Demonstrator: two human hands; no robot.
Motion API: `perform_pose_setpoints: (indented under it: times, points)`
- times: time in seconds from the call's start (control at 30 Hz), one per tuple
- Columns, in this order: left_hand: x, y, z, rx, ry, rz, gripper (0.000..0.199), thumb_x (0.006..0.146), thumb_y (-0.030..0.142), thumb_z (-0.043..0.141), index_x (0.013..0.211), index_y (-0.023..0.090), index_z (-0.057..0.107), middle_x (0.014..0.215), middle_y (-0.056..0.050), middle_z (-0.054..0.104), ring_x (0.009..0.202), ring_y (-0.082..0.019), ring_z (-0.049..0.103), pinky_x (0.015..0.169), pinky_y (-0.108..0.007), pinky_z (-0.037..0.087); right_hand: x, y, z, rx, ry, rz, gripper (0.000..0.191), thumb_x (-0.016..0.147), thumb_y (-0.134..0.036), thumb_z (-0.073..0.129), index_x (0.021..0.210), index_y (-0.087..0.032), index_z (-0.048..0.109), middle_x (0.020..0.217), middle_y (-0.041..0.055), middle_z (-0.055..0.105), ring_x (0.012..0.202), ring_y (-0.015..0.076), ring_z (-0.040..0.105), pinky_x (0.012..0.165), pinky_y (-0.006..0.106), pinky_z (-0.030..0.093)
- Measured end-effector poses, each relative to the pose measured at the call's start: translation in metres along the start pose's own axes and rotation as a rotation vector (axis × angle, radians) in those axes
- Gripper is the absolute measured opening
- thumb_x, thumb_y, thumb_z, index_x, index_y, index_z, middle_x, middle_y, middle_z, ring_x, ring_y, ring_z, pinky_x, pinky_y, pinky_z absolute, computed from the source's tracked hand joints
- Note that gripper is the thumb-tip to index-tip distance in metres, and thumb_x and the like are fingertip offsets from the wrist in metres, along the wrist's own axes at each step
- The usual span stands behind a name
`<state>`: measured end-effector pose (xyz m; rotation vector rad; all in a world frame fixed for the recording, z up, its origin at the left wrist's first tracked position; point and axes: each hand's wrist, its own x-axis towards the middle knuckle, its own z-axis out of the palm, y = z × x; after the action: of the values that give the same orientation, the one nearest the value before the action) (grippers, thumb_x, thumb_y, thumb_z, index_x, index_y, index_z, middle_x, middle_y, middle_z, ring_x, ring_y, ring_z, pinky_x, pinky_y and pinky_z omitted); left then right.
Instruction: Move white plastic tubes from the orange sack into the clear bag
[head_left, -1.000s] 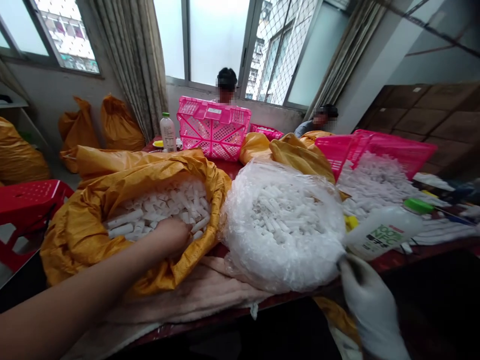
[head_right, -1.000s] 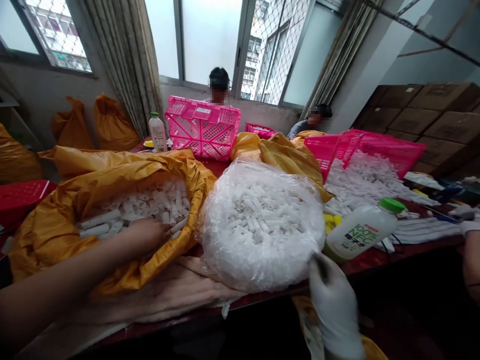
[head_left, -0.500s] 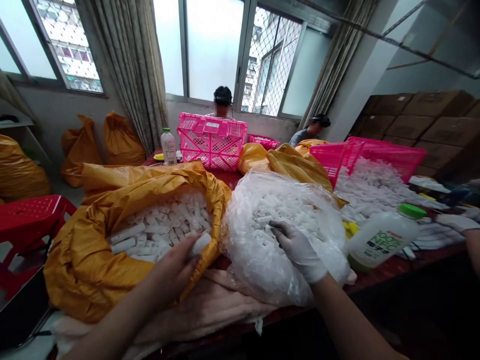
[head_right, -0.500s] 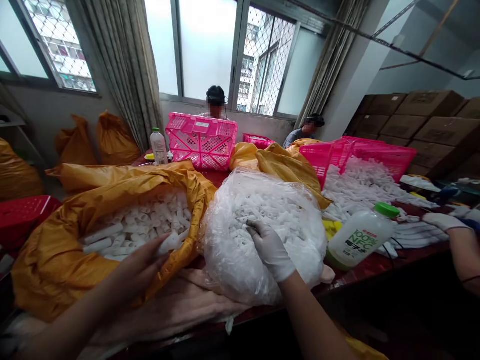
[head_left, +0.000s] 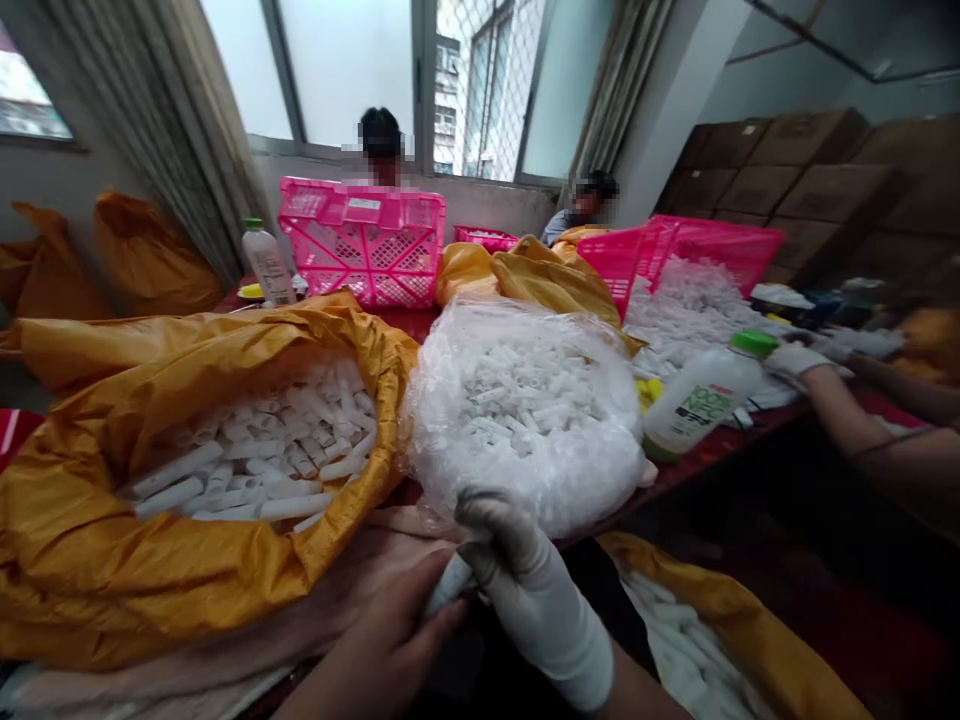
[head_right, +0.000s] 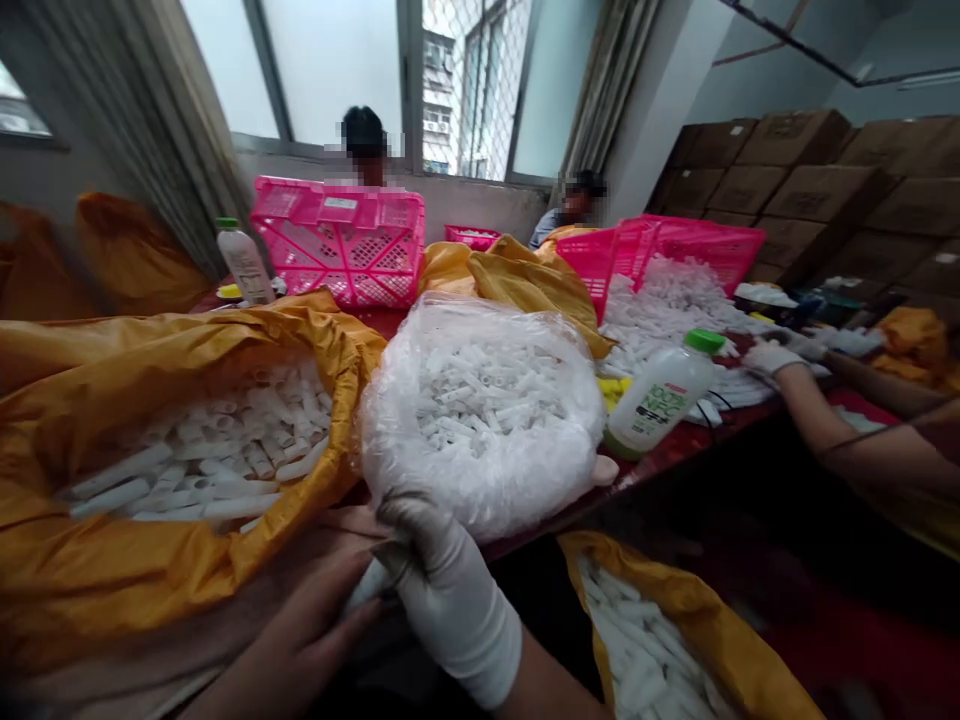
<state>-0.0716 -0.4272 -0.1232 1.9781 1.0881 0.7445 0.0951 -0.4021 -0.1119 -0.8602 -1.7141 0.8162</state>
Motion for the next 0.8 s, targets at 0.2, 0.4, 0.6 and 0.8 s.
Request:
perform_pose_setpoints:
  times: [0.2, 0.4, 0.6, 0.8]
  points:
    - [0.007, 0.002, 0.038, 0.138, 0.05, 0.051, 0.031, 0.089, 0.029, 0.045, 0.117, 0.021, 0.055, 0.117, -0.006, 0.064, 0.107, -0.019, 0.061, 0.094, -0.03, 0.049, -0.044, 0.027, 0.009, 0.339, 0.569, 0.281, 0.026, 0.076, -0.025, 0.065, 0.102, -0.026, 0.063, 0.102, 0.0031, 0.066, 0.093, 0.0174, 0.062, 0.086, 0.034, 0.05]
    - [0.015, 0.004, 0.062, 0.186, 0.061, 0.1, 0.031, 0.085, 0.034, 0.049, 0.11, 0.019, 0.059, 0.109, -0.009, 0.068, 0.102, -0.025, 0.063, 0.09, -0.037, 0.051, -0.058, 0.018, -0.008, 0.525, 0.58, 0.399, 0.014, 0.067, -0.022, 0.069, 0.081, -0.024, 0.067, 0.082, -0.0011, 0.067, 0.078, 0.0155, 0.062, 0.08, 0.032, 0.051]
    - [0.022, 0.001, 0.084, -0.417, -0.286, -0.305, 0.039, 0.085, 0.049, 0.048, 0.102, 0.017, 0.061, 0.086, -0.005, 0.069, 0.074, -0.02, 0.065, 0.069, -0.029, 0.056, -0.08, 0.024, -0.012, 0.63, 0.649, 0.453, 0.01, 0.075, -0.029, 0.063, 0.083, -0.022, 0.065, 0.082, -0.0003, 0.065, 0.075, 0.0129, 0.06, 0.076, 0.028, 0.05]
    - [0.053, 0.04, 0.125, -0.205, -0.414, -0.068, 0.027, 0.086, 0.033, 0.046, 0.099, 0.016, 0.062, 0.095, -0.008, 0.066, 0.086, -0.019, 0.061, 0.084, -0.029, 0.049, -0.111, 0.038, -0.041, 0.324, 0.777, 0.367, 0.012, 0.077, -0.02, 0.058, 0.089, -0.023, 0.057, 0.081, -0.0007, 0.061, 0.073, 0.0139, 0.061, 0.072, 0.03, 0.051]
